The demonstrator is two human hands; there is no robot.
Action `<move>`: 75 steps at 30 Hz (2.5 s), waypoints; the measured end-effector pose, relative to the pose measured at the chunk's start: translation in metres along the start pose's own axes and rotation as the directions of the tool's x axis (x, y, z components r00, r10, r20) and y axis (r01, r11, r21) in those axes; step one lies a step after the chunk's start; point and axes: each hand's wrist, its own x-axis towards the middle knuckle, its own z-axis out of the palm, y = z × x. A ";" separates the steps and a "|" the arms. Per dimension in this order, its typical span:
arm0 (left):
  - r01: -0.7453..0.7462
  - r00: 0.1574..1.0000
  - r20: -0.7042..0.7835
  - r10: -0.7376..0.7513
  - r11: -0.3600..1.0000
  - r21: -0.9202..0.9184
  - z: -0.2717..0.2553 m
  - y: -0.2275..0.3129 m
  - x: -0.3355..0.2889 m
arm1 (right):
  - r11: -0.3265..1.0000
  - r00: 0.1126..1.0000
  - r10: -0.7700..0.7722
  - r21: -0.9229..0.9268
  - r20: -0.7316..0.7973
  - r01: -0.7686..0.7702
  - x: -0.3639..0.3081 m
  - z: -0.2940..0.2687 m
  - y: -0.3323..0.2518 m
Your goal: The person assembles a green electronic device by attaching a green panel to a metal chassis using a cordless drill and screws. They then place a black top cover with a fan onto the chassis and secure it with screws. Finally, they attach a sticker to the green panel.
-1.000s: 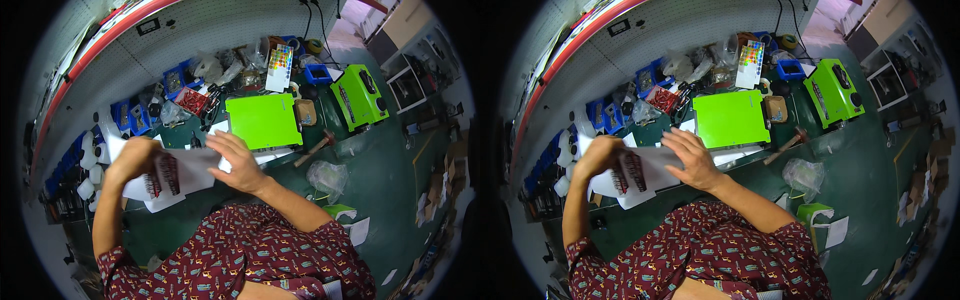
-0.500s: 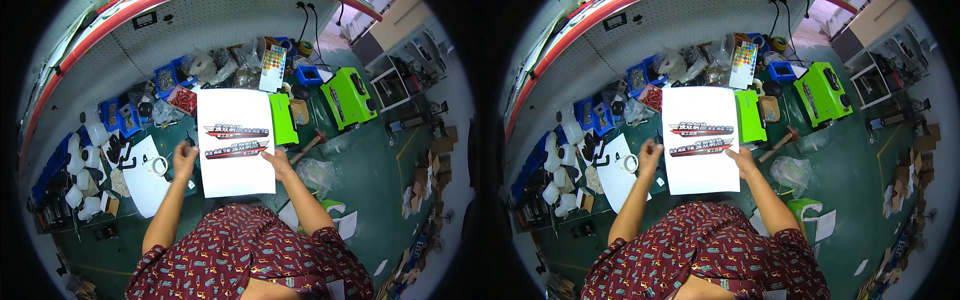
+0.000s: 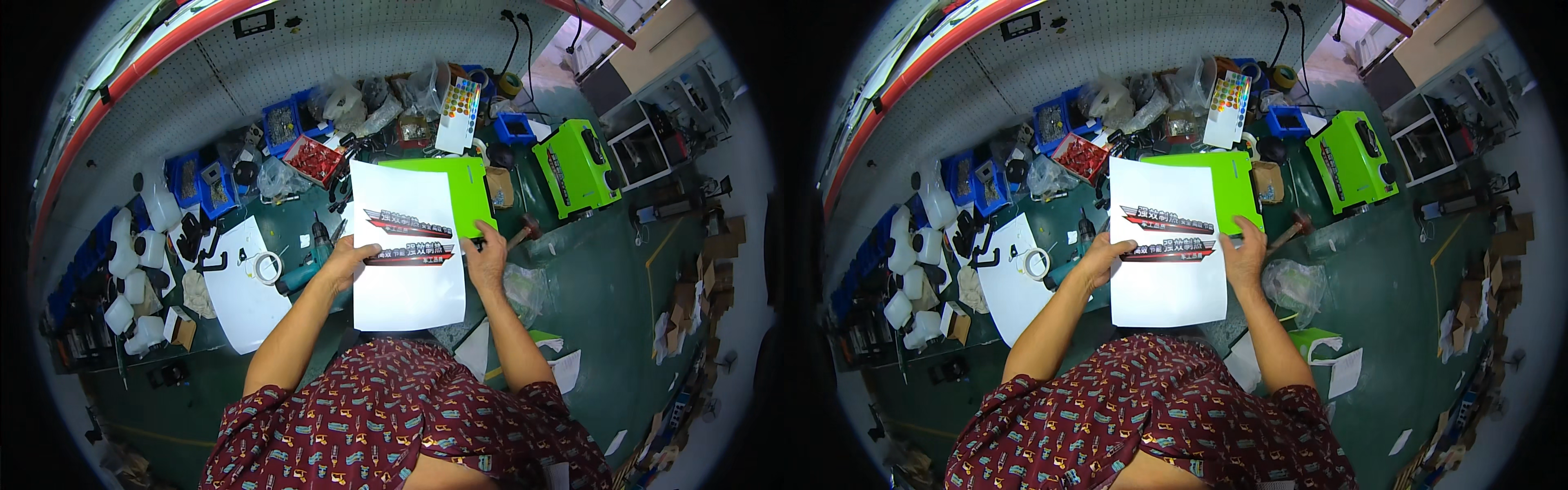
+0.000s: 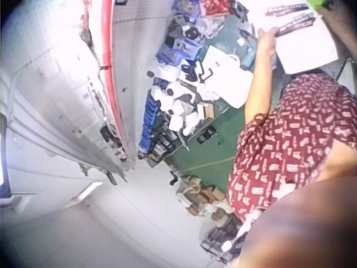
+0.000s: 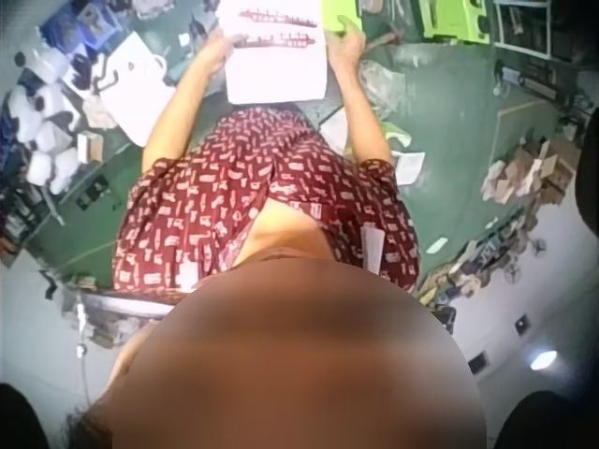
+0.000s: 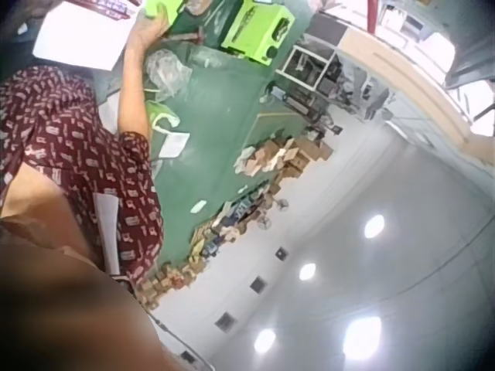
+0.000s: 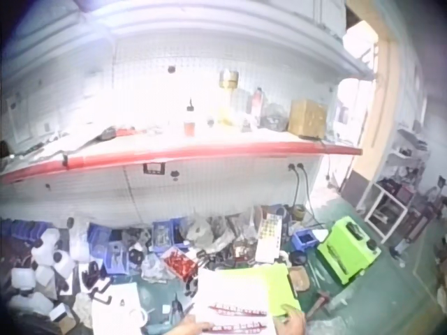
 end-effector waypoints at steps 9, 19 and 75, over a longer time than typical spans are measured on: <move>-0.435 0.895 0.248 0.372 0.851 0.294 0.055 0.062 -0.034 | 0.838 0.838 -0.531 0.223 0.128 0.497 0.026 0.002 -0.128; -0.424 0.905 0.249 0.344 0.750 0.508 0.051 0.088 -0.055 | 0.832 0.825 -0.532 0.299 0.191 0.467 0.027 -0.009 -0.150; 0.097 0.990 -0.064 -0.123 0.945 -0.312 0.123 0.019 0.024 | 0.599 0.707 -0.704 0.590 0.065 0.542 0.057 -0.031 -0.023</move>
